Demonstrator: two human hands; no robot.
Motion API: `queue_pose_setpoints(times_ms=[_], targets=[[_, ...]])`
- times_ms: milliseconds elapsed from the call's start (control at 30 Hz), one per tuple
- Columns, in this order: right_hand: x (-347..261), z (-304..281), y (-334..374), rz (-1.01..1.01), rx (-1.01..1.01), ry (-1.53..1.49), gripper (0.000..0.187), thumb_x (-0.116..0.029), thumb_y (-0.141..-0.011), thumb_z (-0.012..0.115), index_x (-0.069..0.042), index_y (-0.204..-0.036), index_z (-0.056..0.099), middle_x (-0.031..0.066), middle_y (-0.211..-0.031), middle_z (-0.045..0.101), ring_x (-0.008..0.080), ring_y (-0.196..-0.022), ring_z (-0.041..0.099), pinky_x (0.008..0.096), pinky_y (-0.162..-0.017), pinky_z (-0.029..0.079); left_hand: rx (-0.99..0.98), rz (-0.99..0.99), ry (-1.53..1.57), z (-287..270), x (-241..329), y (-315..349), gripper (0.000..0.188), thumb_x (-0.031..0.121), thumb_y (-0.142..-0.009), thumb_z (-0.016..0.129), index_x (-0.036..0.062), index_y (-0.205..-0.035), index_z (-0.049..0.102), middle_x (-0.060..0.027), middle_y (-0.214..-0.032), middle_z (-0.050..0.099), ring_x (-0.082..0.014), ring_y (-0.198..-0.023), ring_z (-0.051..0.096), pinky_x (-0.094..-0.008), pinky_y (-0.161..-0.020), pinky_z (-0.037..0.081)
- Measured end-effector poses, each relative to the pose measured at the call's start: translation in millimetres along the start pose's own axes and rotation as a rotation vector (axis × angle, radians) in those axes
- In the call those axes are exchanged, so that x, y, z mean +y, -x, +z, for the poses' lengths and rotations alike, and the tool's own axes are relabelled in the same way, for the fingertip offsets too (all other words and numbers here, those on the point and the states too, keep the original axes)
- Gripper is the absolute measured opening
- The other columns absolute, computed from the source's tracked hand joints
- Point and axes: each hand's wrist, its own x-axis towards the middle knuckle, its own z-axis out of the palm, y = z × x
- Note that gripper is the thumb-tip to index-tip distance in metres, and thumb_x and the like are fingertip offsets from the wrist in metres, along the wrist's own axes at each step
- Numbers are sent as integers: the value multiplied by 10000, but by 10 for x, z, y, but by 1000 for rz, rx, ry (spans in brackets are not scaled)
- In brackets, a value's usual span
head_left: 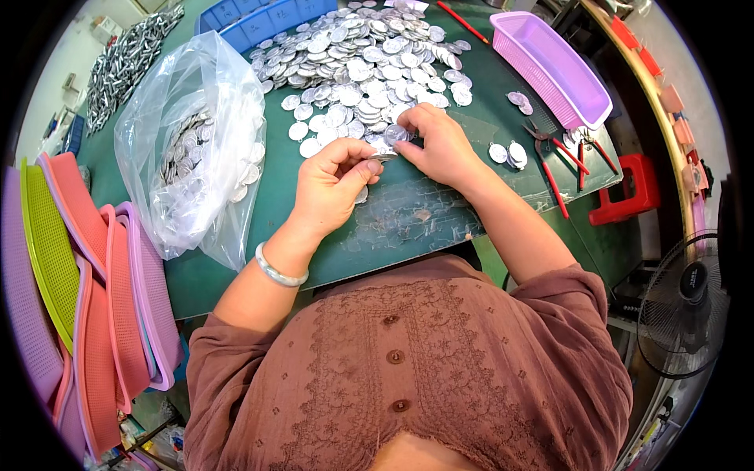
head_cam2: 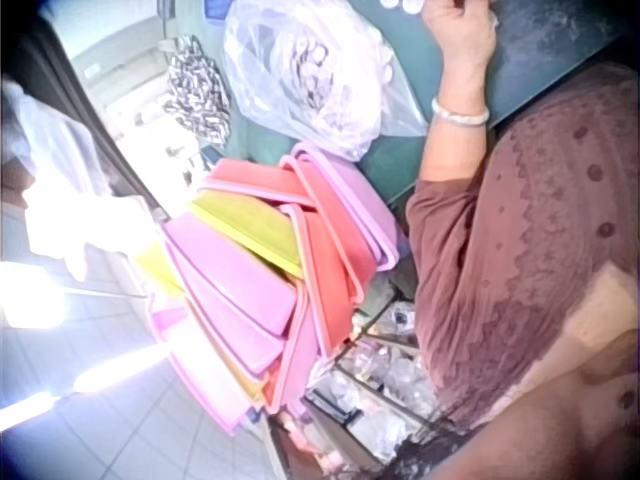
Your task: The person sits at a green workbench and assembles small, round, silver metal discs. They pick up a disc and a small metal ring, then use red-handled pliers to attach the ring to the disc. The person repeats this process, handling the discs and rings by hand and using the pliers for the attachment step.
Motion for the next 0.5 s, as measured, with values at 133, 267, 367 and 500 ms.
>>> queue_pose_setpoints(times_ms=[133, 267, 367, 500], targets=[[5, -32, 7, 128, -9, -181, 176, -78, -682, 639, -30, -832, 561, 85, -759, 555, 214, -706, 555, 307, -620, 435, 14, -15, -8, -12, 2, -10, 98, -3, -801, 546, -10, -898, 530, -76, -808, 590, -122, -730, 586, -226, -655, 486], [91, -47, 5, 269, -34, -437, 150, -62, -709, 625, -12, -833, 557, 35, -713, 567, 134, -646, 551, 264, -573, 432, 35, -68, 46, -9, 40, -21, 74, 13, -811, 534, -3, -880, 515, -84, -804, 588, -125, -714, 588, -223, -642, 490], [101, -76, 8, 362, -66, -775, 133, -47, -730, 611, 2, -837, 550, 27, -721, 571, 111, -636, 550, 240, -572, 439, 42, -103, 119, -18, 44, -33, 69, 17, -815, 526, 8, -879, 501, -87, -810, 589, -128, -705, 589, -227, -636, 494], [-53, -169, 61, 439, -103, -1106, 126, -32, -754, 595, 10, -854, 531, 52, -735, 575, 122, -632, 564, 227, -578, 454, 38, -146, 196, -25, 49, -49, 89, 16, -813, 522, 19, -892, 480, -90, -824, 591, -132, -699, 590, -230, -627, 497]])
